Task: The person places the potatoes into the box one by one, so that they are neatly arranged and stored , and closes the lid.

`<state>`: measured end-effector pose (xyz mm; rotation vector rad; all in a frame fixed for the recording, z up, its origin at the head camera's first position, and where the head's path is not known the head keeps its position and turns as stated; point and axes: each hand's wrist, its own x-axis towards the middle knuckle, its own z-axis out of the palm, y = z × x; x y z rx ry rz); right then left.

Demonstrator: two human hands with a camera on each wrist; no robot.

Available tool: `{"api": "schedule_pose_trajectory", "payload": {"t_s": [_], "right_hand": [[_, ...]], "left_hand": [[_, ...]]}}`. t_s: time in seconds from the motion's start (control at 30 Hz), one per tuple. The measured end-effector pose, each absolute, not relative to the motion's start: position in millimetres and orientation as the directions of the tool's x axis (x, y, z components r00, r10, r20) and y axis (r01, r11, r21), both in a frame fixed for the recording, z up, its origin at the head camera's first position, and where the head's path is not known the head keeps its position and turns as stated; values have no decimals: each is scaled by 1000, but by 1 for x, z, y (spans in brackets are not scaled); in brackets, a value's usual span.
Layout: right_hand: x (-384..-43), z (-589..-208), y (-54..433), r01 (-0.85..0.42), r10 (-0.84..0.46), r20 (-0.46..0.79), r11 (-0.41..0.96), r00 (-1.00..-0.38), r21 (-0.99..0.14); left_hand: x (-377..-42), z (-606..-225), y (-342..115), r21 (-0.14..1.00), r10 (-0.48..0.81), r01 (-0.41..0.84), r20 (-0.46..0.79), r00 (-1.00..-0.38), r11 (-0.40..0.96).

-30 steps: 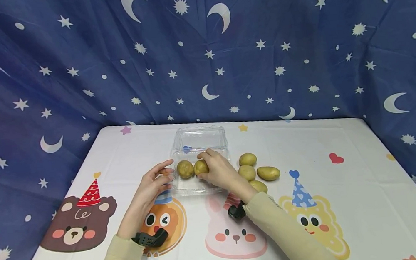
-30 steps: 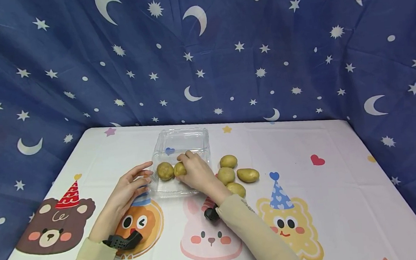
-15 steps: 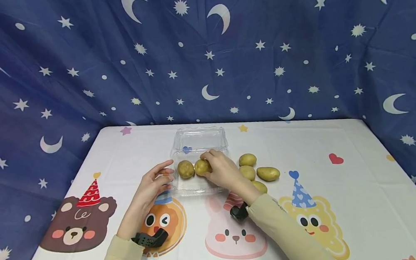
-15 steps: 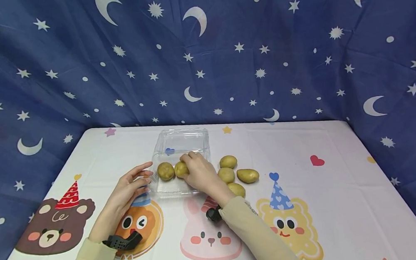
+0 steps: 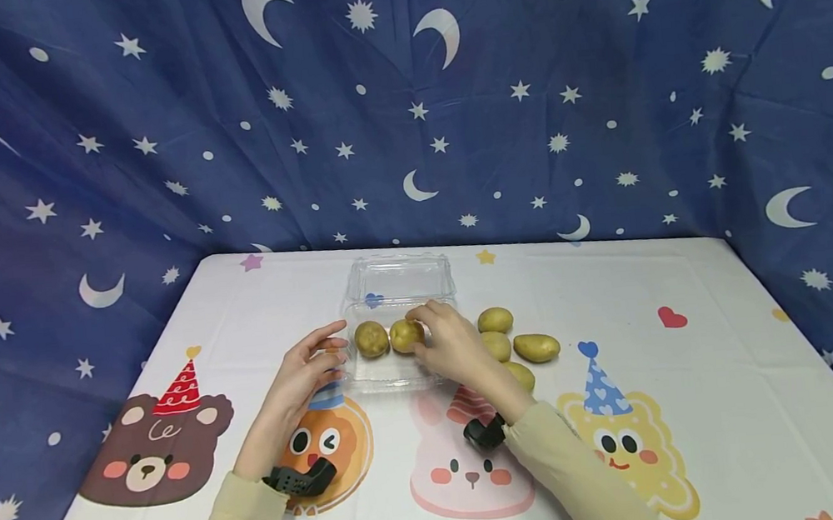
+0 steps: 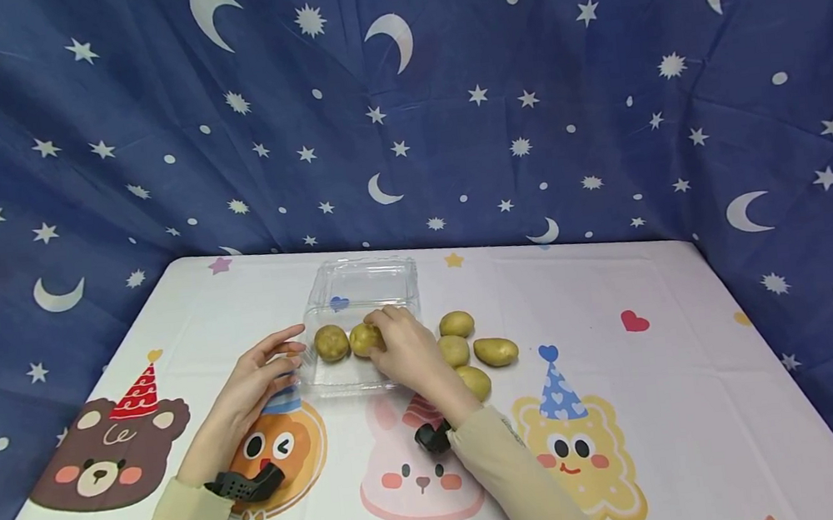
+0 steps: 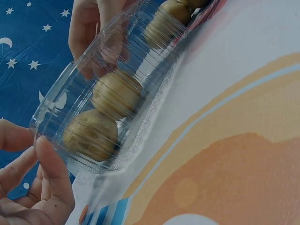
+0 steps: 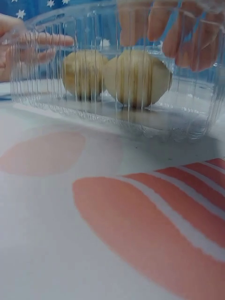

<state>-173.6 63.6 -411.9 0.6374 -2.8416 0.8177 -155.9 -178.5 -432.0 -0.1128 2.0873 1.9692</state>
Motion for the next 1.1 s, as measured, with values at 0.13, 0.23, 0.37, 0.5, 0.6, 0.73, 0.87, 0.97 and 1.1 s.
{"api": "schedule_pose_trajectory", "payload": {"t_s": [0.13, 0.23, 0.37, 0.5, 0.6, 0.73, 0.87, 0.97, 1.1], "right_hand": [[-168, -412, 67, -427, -339, 260, 742, -904, -517], [-163, -411, 71, -425, -324, 276, 724, -905, -543], [-157, -409, 76, -410, -304, 276, 708, -912, -575], [-150, -407, 81, -390, -284, 268, 699, -921, -600], [-144, -404, 86, -378, -270, 267, 712, -925, -591], [-137, -399, 95, -375, -267, 265, 713, -927, -592], [-131, -394, 104, -365, -264, 253, 699, -931, -615], [-128, -391, 111, -359, -255, 253, 696, -933, -622], [-124, -389, 120, -359, -243, 267, 688, -933, -631]], "left_hand": [[-156, -432, -179, 968, 124, -241, -249, -961, 74], [-156, -432, -179, 968, 127, -241, -249, -960, 71], [-156, -433, -180, 968, 130, -241, -248, -960, 67], [-155, -433, -180, 969, 130, -237, -244, -961, 67], [-155, -433, -180, 970, 129, -233, -240, -962, 66], [-155, -433, -179, 970, 127, -235, -241, -962, 58], [-155, -433, -179, 970, 128, -238, -243, -961, 54], [-156, -433, -179, 971, 130, -234, -239, -962, 53], [-156, -434, -179, 973, 134, -227, -231, -964, 48]]}}
